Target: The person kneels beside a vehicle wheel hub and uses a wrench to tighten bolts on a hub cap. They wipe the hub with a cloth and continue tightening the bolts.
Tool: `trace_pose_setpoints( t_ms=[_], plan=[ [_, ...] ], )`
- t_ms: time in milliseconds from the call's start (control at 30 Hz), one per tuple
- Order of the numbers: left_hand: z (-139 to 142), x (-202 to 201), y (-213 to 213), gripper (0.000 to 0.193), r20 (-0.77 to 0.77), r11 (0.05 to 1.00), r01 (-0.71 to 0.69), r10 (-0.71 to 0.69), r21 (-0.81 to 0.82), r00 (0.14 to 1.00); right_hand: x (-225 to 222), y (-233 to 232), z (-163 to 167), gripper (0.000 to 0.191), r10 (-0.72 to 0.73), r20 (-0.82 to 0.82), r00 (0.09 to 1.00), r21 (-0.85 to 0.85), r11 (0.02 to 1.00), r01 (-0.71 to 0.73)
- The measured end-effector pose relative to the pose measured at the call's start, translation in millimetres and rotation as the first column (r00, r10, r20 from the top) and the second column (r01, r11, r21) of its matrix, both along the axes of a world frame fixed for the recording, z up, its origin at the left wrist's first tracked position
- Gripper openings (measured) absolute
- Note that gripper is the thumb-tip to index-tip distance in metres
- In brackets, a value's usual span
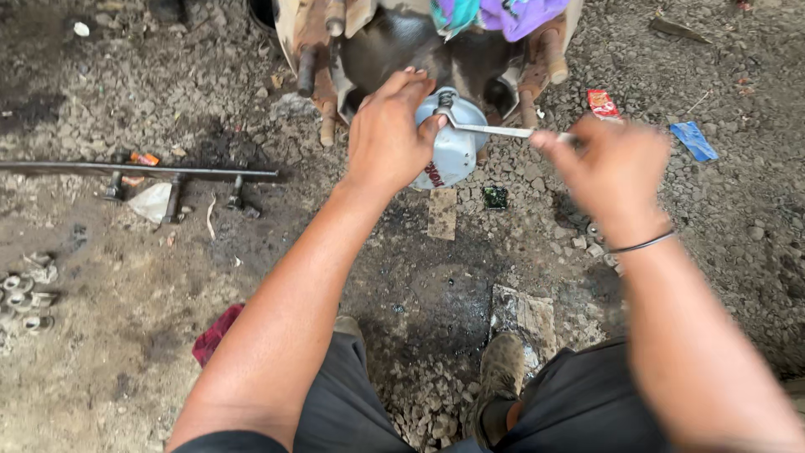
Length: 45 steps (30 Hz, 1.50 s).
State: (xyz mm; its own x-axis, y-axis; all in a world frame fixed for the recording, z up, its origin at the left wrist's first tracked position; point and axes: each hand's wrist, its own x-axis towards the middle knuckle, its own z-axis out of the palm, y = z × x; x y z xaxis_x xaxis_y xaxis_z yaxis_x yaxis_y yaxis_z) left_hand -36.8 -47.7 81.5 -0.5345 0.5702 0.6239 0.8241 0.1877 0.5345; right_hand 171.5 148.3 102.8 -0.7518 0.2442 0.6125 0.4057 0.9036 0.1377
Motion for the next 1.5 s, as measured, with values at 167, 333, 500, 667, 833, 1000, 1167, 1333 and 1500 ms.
trace_pose_setpoints(
  t_ms=[167,333,500,667,833,1000,1167,1333,1500],
  plan=[
    [1,6,7,0.039,-0.050,0.997,-0.079,0.079,-0.005,0.996,-17,-22,117,0.056,-0.029,0.284,0.958,0.380,0.921,-0.084],
    [2,7,10,0.037,-0.044,0.990,-0.136,0.134,-0.040,0.990,-40,-53,147,0.050,0.117,0.191,0.975,0.641,0.737,-0.214],
    [-1,5,10,0.037,-0.076,0.992,-0.120,0.117,-0.034,0.990,-39,-55,142,0.045,0.040,0.159,0.987,0.617,0.776,-0.131],
    [-5,5,7,0.036,-0.117,0.993,-0.118,0.115,-0.018,0.986,-41,-34,115,0.034,-0.004,-0.005,1.000,0.736,0.677,0.006],
    [-2,3,8,0.038,-0.032,0.987,-0.118,0.115,-0.106,0.993,-23,20,71,0.032,0.011,-0.073,0.997,0.661,0.749,0.041],
    [5,4,6,0.035,-0.072,0.992,-0.114,0.110,-0.059,0.991,-28,23,-57,0.037,-0.088,-0.244,0.966,0.109,0.987,0.118],
    [13,6,4,0.037,0.039,0.988,-0.098,0.104,-0.119,0.994,-46,5,-140,0.060,-0.180,-0.359,0.916,-0.596,0.799,-0.076],
    [11,1,1,0.043,-0.030,0.998,-0.029,0.027,-0.064,0.999,-9,24,-54,0.063,0.016,0.024,1.000,-0.239,0.971,-0.010],
    [5,-1,1,0.037,-0.082,0.998,-0.050,0.047,-0.042,0.996,-6,9,84,0.062,-0.098,0.399,0.912,0.292,0.956,-0.025]
  ],
)
